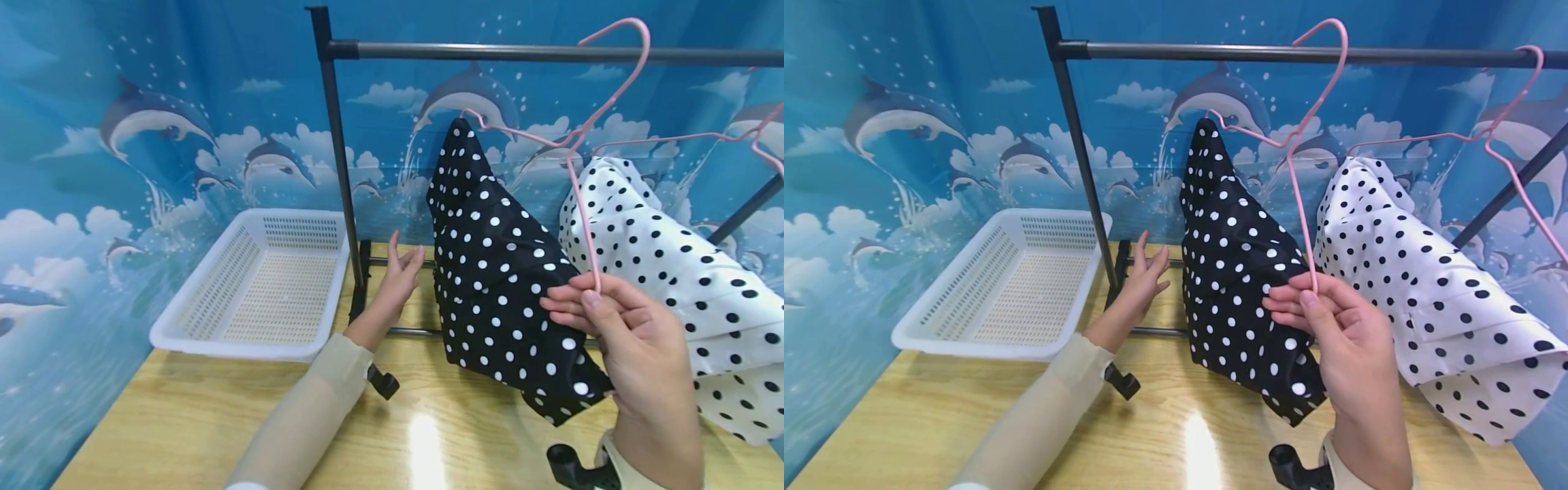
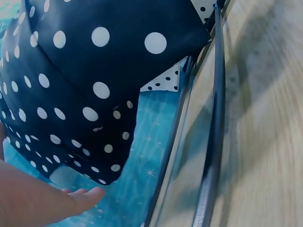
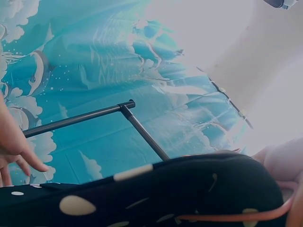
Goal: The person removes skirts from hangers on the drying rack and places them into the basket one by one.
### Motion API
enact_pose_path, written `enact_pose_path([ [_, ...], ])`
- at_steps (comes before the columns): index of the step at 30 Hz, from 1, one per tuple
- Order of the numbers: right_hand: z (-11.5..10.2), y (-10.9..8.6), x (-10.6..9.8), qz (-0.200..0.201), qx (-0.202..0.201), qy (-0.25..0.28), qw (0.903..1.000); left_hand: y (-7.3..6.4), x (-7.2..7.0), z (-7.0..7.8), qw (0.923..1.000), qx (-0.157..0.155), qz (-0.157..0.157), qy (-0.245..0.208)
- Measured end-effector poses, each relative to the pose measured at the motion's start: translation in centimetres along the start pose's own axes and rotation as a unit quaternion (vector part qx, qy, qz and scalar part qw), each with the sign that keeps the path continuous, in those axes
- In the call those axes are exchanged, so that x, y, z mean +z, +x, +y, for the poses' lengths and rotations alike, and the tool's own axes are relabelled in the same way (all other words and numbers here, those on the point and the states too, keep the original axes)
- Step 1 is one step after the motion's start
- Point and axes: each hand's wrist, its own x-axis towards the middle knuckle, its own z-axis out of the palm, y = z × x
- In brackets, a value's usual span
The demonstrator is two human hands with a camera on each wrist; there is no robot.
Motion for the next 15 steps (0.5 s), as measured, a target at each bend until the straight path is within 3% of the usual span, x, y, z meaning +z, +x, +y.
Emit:
enact_pose_path([
  [9,0.1,-0.1,0.1,-0.006,-0.006,0.005,0.9999,1.1,-0.3,-1.7,0.9938,-0.059,-0.025,-0.091],
  [15,0.1,-0.1,0.2,-0.008,-0.004,-0.005,0.9999,1.4,-0.3,-2.4,0.9897,-0.088,-0.044,-0.104],
])
